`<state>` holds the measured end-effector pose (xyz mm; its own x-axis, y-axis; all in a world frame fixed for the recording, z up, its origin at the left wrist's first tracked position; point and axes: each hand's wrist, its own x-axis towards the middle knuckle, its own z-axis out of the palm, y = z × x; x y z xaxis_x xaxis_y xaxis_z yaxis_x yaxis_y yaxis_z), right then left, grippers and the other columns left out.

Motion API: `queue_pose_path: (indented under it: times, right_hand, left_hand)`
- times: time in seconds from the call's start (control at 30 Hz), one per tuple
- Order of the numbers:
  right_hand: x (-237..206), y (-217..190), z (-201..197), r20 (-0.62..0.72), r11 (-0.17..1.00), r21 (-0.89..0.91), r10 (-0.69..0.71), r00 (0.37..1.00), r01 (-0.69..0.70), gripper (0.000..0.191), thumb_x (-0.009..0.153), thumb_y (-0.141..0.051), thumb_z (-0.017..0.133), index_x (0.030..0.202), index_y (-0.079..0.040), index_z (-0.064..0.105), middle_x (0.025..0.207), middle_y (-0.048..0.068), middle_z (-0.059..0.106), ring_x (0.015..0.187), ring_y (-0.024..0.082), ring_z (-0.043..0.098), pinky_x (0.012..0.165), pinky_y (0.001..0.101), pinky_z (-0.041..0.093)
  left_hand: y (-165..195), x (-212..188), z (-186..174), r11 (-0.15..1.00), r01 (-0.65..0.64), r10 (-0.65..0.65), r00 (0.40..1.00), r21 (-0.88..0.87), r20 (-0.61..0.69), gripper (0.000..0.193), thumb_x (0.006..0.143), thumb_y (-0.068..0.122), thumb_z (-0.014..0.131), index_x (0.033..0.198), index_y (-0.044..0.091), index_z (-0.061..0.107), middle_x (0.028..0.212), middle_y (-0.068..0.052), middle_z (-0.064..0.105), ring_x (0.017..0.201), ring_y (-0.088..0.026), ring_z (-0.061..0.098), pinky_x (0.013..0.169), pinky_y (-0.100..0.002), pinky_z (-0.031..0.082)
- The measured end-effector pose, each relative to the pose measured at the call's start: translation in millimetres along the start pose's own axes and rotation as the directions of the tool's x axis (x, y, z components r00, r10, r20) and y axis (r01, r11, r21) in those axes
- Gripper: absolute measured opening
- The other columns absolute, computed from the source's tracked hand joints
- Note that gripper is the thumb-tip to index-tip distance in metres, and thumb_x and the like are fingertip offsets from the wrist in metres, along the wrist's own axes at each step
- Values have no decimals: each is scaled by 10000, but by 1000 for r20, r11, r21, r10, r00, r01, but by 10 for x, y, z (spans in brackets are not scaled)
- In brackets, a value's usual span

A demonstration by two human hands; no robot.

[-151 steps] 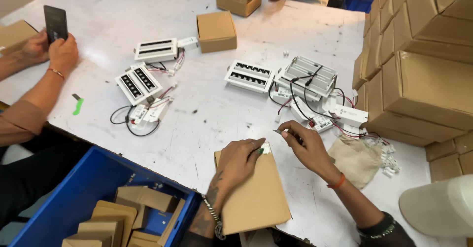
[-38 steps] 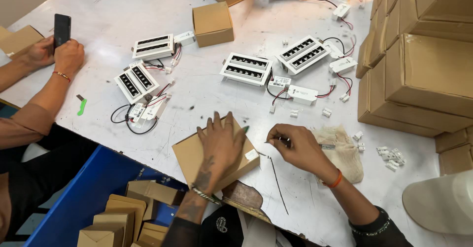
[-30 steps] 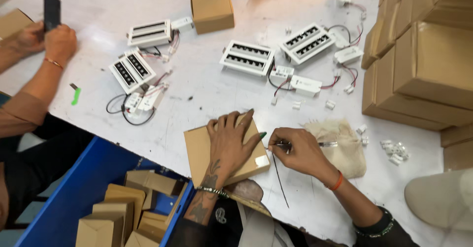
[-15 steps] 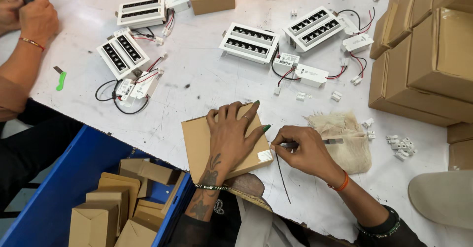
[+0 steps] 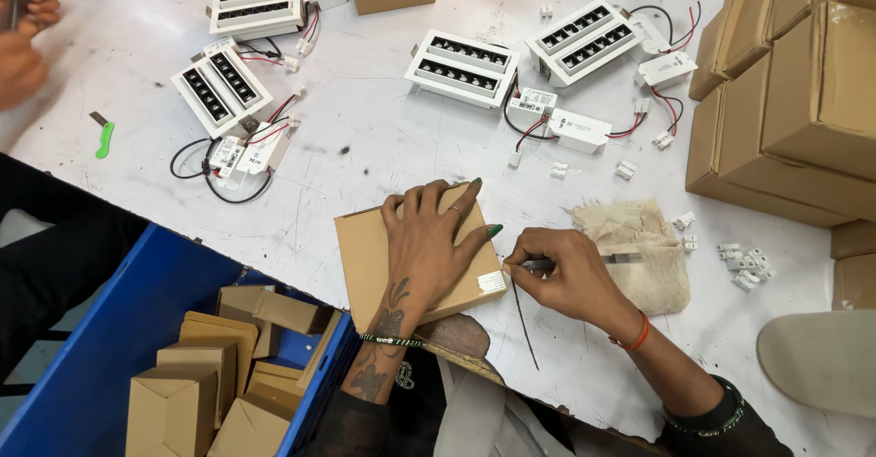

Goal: The person sits on the floor at a white table and repeatedly picks small cardboard boxes from a blue bin. They place each box on the table, apply a white label to the side using a small metal tool to smooth it, and then move the labeled box aside. The process is repeated for multiple boxes.

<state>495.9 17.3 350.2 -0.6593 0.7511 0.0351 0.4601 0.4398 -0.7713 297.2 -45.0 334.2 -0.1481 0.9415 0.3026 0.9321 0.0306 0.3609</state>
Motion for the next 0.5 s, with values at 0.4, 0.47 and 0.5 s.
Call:
queue_pose_path:
  times: [0.4, 0.47, 0.5]
  right_hand:
    - [8, 20, -15, 58, 998, 50, 25, 998, -28, 86, 760, -99, 746, 757, -14, 758, 622, 38, 696, 472, 102, 514, 459, 294, 409]
    - [4, 8, -21, 62, 999, 13, 35, 997, -36, 89, 762, -106, 757, 756, -17, 764, 584, 61, 672, 462, 119, 486, 464, 307, 392]
    - [2, 2, -22, 63, 999, -6, 39, 997, -39, 91, 764, -109, 762, 756, -18, 767, 565, 73, 660, 457, 128, 473, 466, 314, 383]
  left_hand:
    - [7, 2, 9, 1000, 23, -23, 999, 0, 26, 619, 909, 576, 630, 1415, 220, 630, 1321, -123, 593, 1253, -286, 460, 1085, -550, 224]
    - [3, 3, 14, 1000, 22, -23, 999, 3, 25, 624, 906, 582, 630, 1416, 222, 628, 1320, -123, 595, 1253, -285, 462, 1083, -547, 227]
    - [-1, 3, 16, 1000, 23, -23, 999, 6, 27, 628, 903, 583, 630, 1418, 224, 627, 1320, -122, 596, 1251, -284, 463, 1084, -547, 227]
